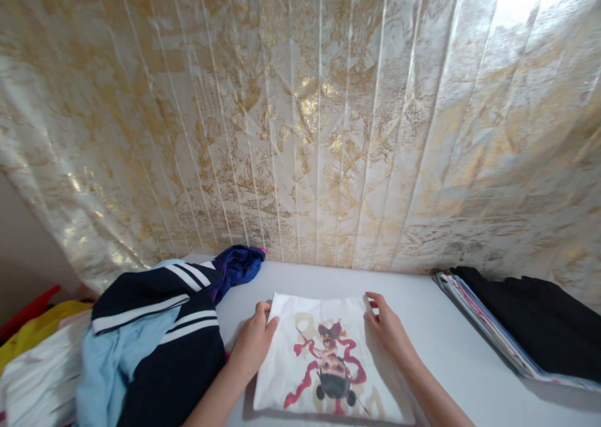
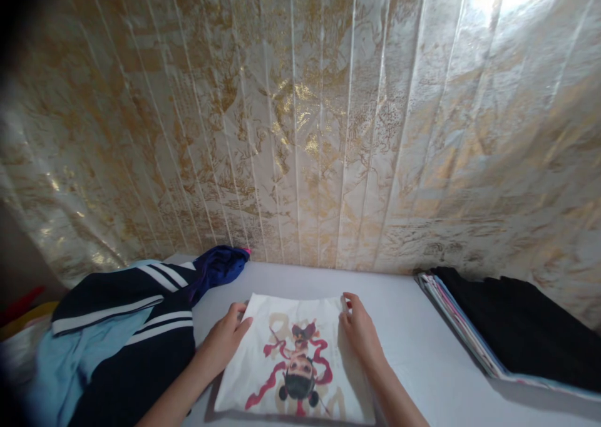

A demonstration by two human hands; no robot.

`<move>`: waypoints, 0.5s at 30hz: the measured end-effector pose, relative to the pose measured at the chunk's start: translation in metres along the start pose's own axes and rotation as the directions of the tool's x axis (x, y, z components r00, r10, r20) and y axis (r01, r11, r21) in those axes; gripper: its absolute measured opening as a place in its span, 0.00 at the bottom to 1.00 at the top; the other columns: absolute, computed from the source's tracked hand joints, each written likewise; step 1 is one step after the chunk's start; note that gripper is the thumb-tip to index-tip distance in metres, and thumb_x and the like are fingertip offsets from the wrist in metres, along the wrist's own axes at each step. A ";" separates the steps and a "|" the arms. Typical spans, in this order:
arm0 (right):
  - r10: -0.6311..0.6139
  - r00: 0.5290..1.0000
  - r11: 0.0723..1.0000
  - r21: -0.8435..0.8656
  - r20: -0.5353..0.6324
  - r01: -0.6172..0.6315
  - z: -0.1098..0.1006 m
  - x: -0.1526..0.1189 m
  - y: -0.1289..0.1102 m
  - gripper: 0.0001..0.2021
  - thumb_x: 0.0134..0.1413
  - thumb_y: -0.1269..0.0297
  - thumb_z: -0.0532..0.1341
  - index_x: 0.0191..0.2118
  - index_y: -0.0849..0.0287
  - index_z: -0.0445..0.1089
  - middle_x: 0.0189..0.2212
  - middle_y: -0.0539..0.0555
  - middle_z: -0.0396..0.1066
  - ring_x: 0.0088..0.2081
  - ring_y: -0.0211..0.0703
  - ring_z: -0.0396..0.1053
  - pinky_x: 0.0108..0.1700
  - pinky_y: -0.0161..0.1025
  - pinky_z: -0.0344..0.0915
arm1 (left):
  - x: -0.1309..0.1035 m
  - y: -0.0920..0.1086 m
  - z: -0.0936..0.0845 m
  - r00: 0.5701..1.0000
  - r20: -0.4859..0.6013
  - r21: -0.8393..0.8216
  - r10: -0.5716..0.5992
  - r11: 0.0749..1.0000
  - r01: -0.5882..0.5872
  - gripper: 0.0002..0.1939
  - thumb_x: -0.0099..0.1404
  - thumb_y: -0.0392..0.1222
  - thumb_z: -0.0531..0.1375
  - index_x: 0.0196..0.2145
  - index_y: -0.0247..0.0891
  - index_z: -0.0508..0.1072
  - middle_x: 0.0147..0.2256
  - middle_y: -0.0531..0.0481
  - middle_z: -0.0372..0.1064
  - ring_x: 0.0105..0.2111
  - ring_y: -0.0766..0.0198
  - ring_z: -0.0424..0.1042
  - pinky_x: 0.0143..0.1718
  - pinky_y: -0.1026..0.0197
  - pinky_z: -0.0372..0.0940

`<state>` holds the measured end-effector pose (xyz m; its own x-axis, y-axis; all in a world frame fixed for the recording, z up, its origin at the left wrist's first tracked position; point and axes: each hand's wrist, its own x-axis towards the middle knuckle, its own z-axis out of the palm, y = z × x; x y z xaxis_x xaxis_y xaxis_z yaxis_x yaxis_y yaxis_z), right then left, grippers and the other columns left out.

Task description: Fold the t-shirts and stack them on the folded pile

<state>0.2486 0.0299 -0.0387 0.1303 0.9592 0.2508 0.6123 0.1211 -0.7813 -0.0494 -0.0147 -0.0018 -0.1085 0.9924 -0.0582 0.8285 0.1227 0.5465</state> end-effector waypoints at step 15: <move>-0.072 0.993 0.997 0.019 0.093 0.070 -0.045 -0.119 0.001 0.20 0.51 0.54 0.57 0.51 0.52 0.66 0.36 0.53 0.71 0.25 0.40 0.64 0.30 0.37 0.65 | -0.088 -0.061 0.016 0.975 0.090 -0.483 0.205 0.865 -0.137 0.30 0.59 0.43 0.55 0.58 0.37 0.56 0.31 0.53 0.67 0.33 0.61 0.67 0.37 0.62 0.61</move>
<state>0.2689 -0.0958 -0.0441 0.0128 0.9677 0.2517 0.6050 0.1929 -0.7725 -0.0816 -0.1088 -0.0435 0.1134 0.9933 -0.0205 0.4659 -0.0349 0.8842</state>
